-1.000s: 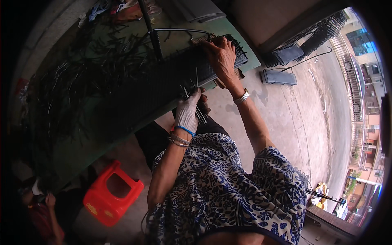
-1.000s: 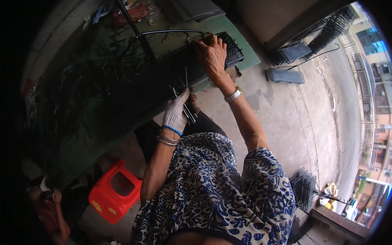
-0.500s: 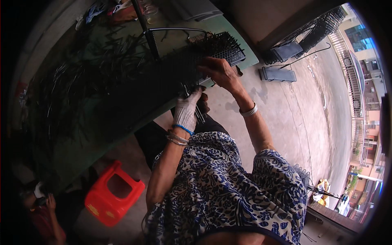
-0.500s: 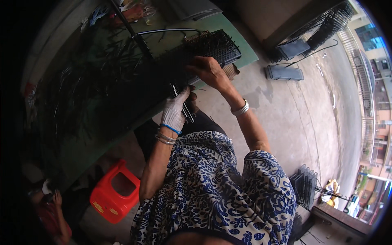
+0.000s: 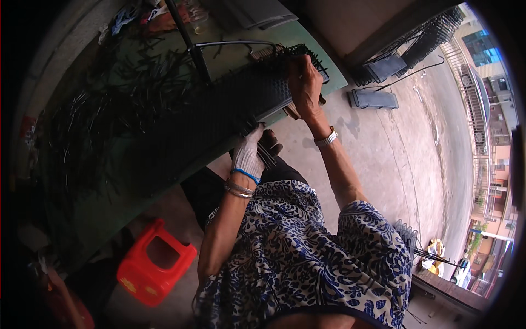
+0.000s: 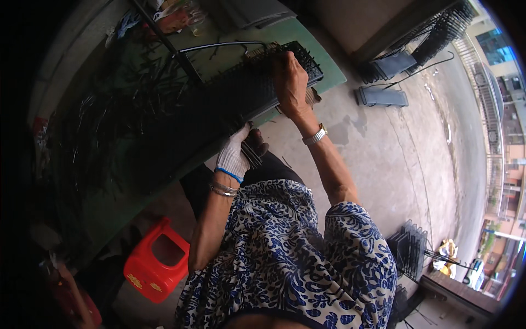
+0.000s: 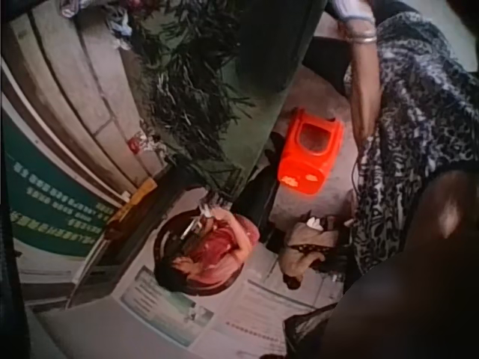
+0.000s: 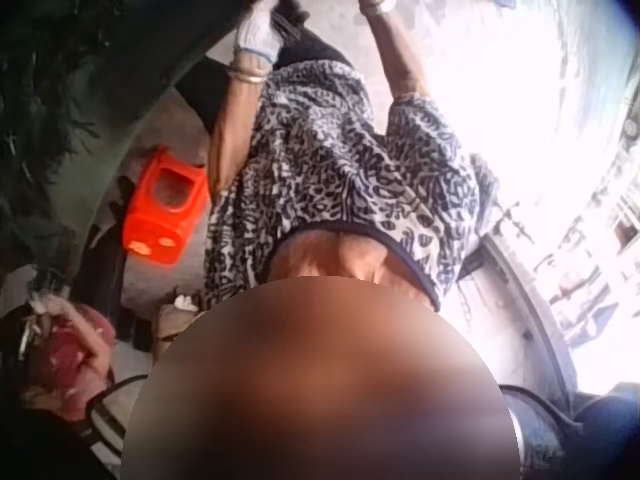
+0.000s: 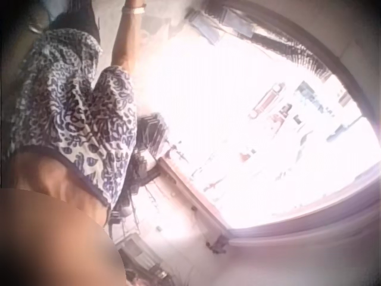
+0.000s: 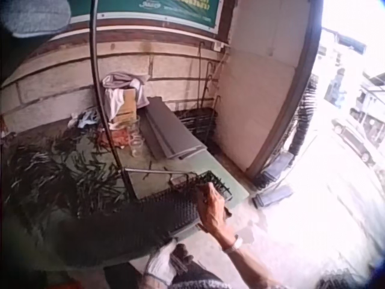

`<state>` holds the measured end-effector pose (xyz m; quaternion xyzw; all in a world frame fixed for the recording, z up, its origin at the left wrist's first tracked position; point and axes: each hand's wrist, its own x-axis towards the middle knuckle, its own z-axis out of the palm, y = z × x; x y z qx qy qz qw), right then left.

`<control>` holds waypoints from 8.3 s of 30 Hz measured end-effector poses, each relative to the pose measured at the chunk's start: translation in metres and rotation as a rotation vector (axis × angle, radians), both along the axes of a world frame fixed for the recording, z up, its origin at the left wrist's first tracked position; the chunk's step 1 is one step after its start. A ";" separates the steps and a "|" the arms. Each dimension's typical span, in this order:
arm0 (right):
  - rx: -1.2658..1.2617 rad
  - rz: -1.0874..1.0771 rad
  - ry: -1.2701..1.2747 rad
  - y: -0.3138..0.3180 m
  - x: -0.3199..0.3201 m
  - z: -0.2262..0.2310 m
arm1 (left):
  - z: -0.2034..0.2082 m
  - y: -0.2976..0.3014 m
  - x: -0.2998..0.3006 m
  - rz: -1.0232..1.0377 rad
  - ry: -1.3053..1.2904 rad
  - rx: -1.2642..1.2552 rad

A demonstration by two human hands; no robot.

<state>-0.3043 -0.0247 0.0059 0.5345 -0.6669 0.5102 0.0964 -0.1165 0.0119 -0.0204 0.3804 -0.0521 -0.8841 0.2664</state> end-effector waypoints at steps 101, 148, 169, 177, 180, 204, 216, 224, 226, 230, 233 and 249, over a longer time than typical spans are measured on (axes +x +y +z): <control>0.202 -0.108 0.095 0.014 0.002 -0.007 | 0.026 0.014 -0.004 0.065 -0.106 -0.130; 0.615 0.667 -0.885 0.055 0.027 0.029 | 0.015 0.011 0.011 -0.143 -0.237 -0.558; 0.021 0.097 -0.146 -0.023 0.020 0.000 | -0.008 -0.003 -0.008 -0.069 -0.042 -0.041; 0.086 0.179 -0.012 -0.032 0.021 -0.009 | 0.005 -0.001 -0.005 -0.019 -0.057 -0.049; 0.203 0.163 0.099 -0.033 0.025 -0.004 | 0.012 -0.001 -0.006 -0.034 -0.141 -0.071; 0.700 0.651 -0.587 0.039 0.024 0.031 | 0.021 0.001 -0.006 0.025 -0.247 -0.332; 0.343 0.271 -0.333 0.030 0.023 0.033 | 0.019 -0.009 -0.004 0.046 -0.239 -0.209; 0.028 0.073 0.006 -0.014 0.012 0.000 | 0.008 -0.009 -0.014 0.022 -0.092 -0.145; 0.045 0.054 0.018 -0.018 0.016 -0.003 | 0.004 -0.009 -0.014 0.025 -0.069 -0.113; 0.083 0.055 0.040 -0.018 0.016 0.000 | -0.005 -0.008 -0.011 0.027 -0.068 -0.082; 0.098 0.053 0.070 -0.017 0.016 0.006 | -0.007 -0.007 -0.010 0.031 -0.056 -0.082; 0.310 0.000 0.408 -0.016 0.019 -0.007 | 0.006 -0.004 -0.004 0.044 -0.094 -0.160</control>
